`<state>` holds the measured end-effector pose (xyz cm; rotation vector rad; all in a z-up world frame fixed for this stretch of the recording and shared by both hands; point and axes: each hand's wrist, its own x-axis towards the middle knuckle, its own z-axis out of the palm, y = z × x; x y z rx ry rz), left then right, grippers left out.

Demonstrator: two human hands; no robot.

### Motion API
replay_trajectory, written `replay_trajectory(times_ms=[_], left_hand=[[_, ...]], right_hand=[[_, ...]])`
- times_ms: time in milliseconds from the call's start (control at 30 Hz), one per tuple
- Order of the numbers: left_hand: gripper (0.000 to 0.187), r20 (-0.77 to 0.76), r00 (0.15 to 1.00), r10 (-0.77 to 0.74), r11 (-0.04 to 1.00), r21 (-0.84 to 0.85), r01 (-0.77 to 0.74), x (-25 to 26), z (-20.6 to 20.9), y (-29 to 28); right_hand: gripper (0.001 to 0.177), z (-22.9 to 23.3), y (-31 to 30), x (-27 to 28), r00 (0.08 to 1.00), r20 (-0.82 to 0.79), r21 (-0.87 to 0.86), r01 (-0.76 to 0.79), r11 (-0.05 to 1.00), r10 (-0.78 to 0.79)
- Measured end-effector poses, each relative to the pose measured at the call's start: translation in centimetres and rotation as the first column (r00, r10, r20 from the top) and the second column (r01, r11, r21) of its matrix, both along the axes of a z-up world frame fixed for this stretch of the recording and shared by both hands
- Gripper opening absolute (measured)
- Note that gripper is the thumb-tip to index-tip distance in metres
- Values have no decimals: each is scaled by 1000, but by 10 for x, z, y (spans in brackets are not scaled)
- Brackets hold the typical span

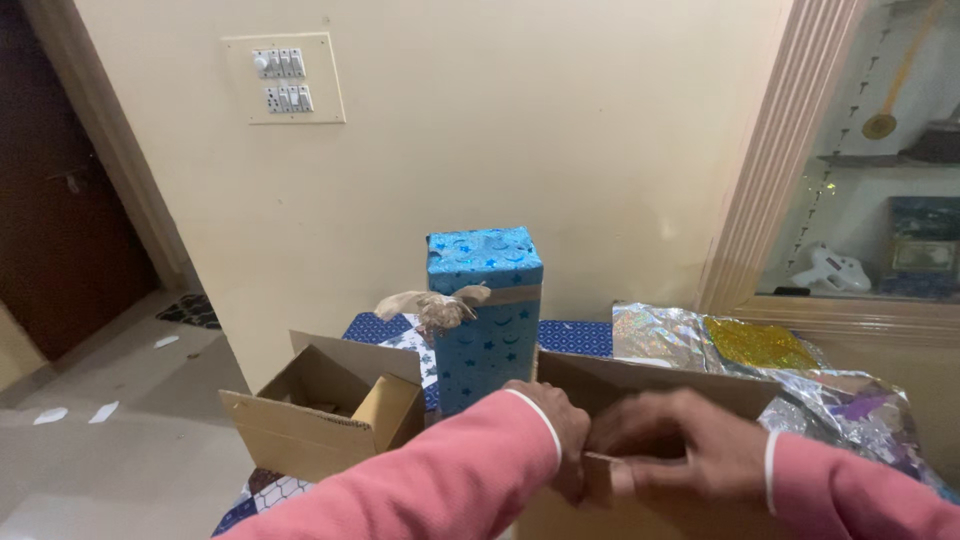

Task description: The person finishes wrapping a blue gift box with a ribbon, then places a purple box and a small pink item into a cardboard box. They close the cardboard box and seal it with clear tape using scissors to cut the tape.

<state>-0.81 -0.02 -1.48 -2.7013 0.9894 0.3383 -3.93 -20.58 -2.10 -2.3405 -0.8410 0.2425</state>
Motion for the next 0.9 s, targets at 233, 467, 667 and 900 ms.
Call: replay_trajectory(times_ms=[233, 467, 667, 900], left_hand=[[61, 4, 994, 109, 994, -7, -109, -11, -5, 6], [45, 51, 988, 144, 978, -160, -134, -18, -9, 31], [61, 75, 988, 133, 968, -223, -113, -35, 12, 44], [74, 254, 912, 323, 762, -641, -92, -32, 50, 71]], right_hand=[[102, -21, 5, 56, 948, 243, -189, 255, 948, -206], [57, -11, 12, 44, 951, 48, -377, 301, 876, -307], [42, -4, 9, 32, 889, 146, -312, 457, 833, -433], [28, 4, 17, 40, 752, 188, 55, 634, 772, -631]])
